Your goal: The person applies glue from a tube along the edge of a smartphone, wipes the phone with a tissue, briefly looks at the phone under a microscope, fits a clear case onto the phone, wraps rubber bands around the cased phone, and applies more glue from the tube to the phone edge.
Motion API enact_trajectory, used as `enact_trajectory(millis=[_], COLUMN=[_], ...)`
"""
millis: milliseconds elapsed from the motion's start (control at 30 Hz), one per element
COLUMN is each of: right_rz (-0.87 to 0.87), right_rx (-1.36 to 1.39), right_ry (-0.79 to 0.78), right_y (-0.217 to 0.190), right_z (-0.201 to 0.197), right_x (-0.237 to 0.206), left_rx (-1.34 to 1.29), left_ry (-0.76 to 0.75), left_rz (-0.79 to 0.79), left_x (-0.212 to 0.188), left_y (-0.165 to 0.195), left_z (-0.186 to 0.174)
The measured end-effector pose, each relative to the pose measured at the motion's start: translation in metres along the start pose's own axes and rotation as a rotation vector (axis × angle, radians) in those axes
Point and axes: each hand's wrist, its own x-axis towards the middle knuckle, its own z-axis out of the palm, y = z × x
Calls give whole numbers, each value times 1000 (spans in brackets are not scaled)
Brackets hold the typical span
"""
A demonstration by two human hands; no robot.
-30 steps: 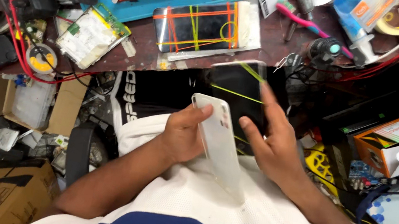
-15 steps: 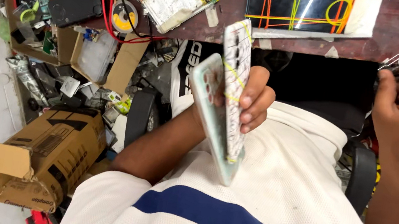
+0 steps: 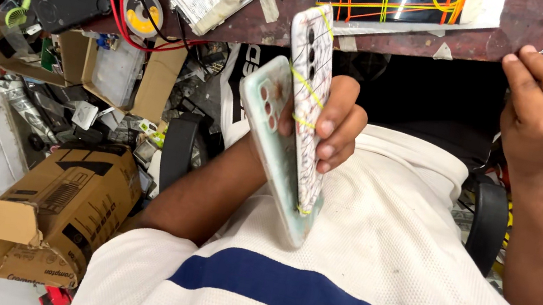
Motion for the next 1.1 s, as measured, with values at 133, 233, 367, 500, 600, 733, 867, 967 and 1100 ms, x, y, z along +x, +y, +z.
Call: enact_trajectory(millis=[133, 233, 367, 500, 600, 733, 867, 967, 1100], right_rz=[53, 429, 841, 296, 173, 356, 822, 1135, 1402], right_rx=[122, 463, 1022, 841, 704, 701, 1138, 1651, 1885], right_ry=[105, 111, -127, -252, -283, -212, -107, -255, -338], right_y=[-19, -50, -90, -113, -119, -114, -98, -88, -86], right_z=[-26, -63, -101, -93, -84, -81, -65, -42, -22], right_x=[18, 34, 51, 63, 62, 54, 48, 41, 21], left_rx=[157, 419, 605, 631, 576, 527, 551, 538, 724], left_ry=[316, 652, 978, 984, 988, 995, 968, 941, 903], left_rz=[115, 52, -15, -26, -56, -56, -87, -91, -215], left_x=[-10, -14, -13, -14, -15, -16, -17, -14, -5], left_y=[2, -1, -25, -45, -48, -46, -42, -44, -48], left_z=[18, 19, 8, -1, -2, 2, 6, 7, 12])
